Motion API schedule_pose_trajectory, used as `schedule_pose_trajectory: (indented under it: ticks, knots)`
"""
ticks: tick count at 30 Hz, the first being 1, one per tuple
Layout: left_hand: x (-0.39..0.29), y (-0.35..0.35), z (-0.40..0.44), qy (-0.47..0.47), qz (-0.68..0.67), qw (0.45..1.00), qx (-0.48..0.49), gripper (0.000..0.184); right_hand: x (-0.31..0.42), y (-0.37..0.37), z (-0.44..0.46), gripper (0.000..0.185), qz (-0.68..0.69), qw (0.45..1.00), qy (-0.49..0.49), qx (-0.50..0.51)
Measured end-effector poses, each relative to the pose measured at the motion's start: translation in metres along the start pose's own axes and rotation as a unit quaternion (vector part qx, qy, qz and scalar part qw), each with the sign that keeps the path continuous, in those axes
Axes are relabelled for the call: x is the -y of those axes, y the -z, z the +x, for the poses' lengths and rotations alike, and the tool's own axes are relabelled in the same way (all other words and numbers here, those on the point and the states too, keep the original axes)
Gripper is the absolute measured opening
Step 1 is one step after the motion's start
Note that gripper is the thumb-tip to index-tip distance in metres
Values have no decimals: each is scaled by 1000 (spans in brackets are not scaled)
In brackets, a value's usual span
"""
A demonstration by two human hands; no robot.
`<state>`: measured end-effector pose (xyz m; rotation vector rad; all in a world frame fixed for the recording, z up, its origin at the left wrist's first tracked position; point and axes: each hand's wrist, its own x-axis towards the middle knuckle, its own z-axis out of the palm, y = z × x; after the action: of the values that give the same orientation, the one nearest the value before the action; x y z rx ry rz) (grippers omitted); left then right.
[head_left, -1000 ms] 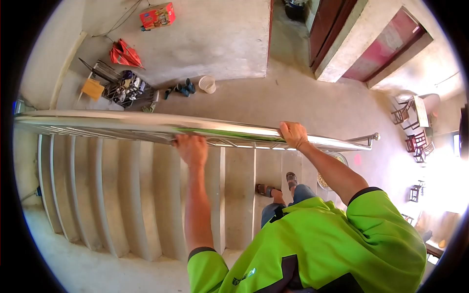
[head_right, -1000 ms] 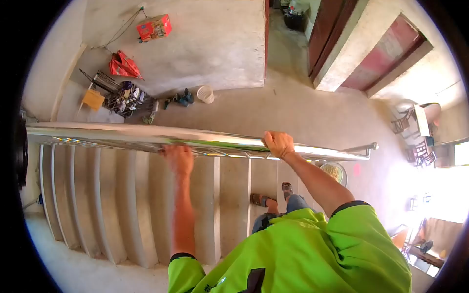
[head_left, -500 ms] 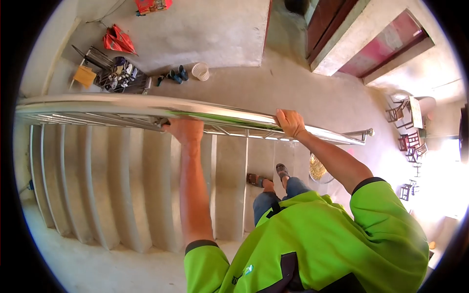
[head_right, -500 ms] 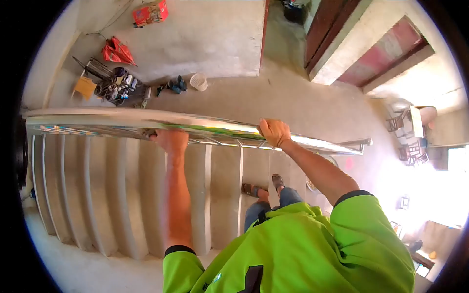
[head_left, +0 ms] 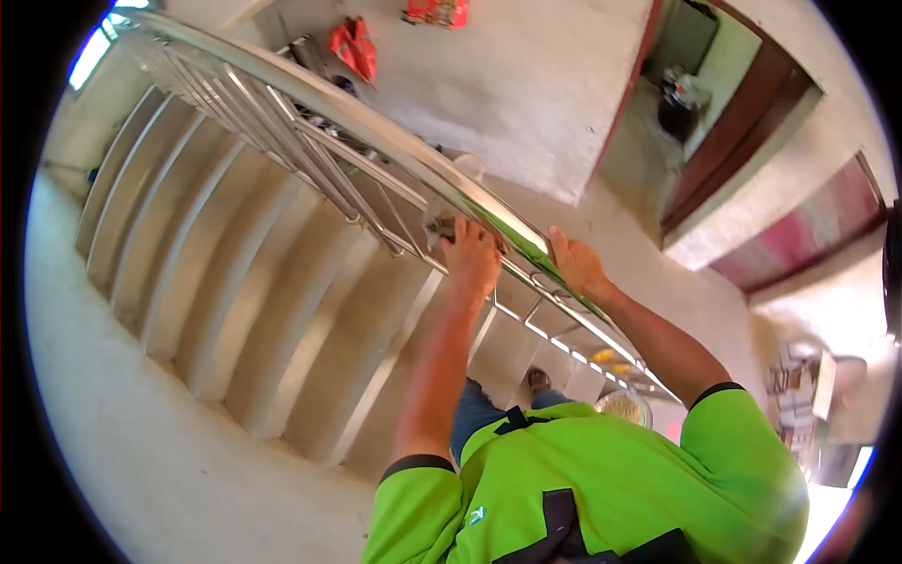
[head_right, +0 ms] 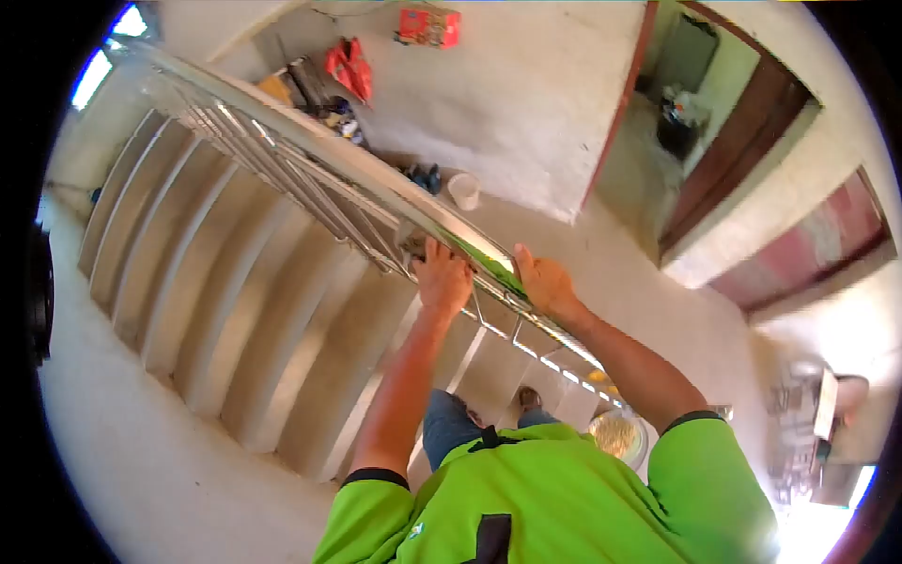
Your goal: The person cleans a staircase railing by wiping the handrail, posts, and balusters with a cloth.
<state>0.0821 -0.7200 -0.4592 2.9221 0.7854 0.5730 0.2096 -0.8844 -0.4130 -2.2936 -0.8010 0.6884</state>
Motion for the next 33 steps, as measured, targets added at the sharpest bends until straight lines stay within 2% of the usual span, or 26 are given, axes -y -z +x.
schedule_pose_trajectory:
  ticks: [4,6,10,13,15,17,21,24,27,33]
  knots:
    - [-55,-57,-51,-3,17,1000,-1,30,-3,-3,-9,83,23,996,73,-35]
    - [-70,-83,-63,49,-107,983,-139,35,-9,-6,-6,82,33,996,83,-23]
    - [-79,-76,-61,93,-97,985,-107,41,-8,-2,-4,81,39,991,124,-13]
    - [-89,-68,-63,85,-100,975,-177,42,-12,-8,-2,81,30,991,126,-38]
    - [-102,-69,-74,106,-118,971,-177,42,-14,-10,2,81,37,991,123,-40]
    - [-114,-75,-85,182,-225,935,-204,42,-16,-13,4,81,41,991,121,-34]
    - [-106,-103,-120,167,-200,944,-201,40,-12,-9,-2,80,9,997,79,1]
    - [-101,-104,-136,152,-175,963,-136,35,-3,-5,-8,80,-1,998,65,1]
    - [-107,-98,-143,132,-231,955,-132,29,-2,-4,-6,81,-10,998,53,-13]
    - [-111,-72,-164,167,-266,948,-44,25,0,-7,-7,83,-11,998,50,-44]
